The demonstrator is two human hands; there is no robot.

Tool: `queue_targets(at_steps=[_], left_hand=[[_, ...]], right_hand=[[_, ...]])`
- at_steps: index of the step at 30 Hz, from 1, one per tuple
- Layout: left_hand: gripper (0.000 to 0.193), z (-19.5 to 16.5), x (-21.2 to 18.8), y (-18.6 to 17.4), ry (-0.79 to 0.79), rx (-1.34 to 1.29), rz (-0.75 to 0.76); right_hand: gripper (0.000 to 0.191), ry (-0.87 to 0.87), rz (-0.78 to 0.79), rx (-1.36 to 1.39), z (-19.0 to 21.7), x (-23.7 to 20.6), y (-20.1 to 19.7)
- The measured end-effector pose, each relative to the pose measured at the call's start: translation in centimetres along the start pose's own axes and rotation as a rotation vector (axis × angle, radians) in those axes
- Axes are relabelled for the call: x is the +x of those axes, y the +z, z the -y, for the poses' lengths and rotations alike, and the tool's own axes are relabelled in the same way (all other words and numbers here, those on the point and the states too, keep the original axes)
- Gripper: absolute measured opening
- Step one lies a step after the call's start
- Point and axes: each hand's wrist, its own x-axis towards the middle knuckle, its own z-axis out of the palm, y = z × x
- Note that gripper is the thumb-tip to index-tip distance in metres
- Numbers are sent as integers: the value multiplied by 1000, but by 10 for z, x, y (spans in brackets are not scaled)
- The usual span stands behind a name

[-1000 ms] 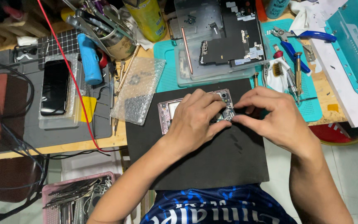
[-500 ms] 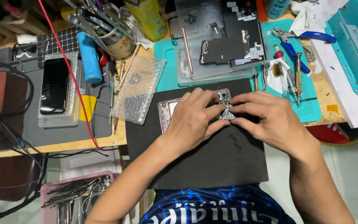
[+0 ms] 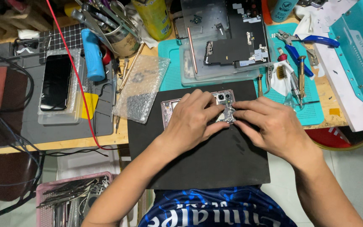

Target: The person assembles internal components of a smartphone on a repair bench. They place a camera module into the phone chassis, then install a black plastic cover and a metal bracket, securing each with a screwdriver. The person handles the phone chassis, camera module, cover, bracket, and screws.

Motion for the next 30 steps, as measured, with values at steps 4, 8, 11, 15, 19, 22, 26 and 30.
queue_targets(at_steps=[4,8,11,15,19,22,26,30], left_hand=[[45,1,-1,-7,-36,-5,7],[63,3,-3,-20,-62,1,-15],[76,4,-6,-28,-89,15,21],[87,6,-5,-31,-113,41,59],[96,11,-7,-30,-107,34,82],[97,15,-7,-28,-126,16,114],[100,14,-5,-24,-121,13,86],[100,6,-9,-25,-97,71,17]], right_hand=[[25,3,4,-15,4,1,-1],[28,34,-3,10,6,2,0],[26,40,-1,4,6,3,1],[24,67,-1,17,5,4,1],[23,200,-35,59,7,4,3],[26,312,-29,130,6,3,4],[36,406,-42,203,3,3,9],[44,688,4,352,-2,4,15]])
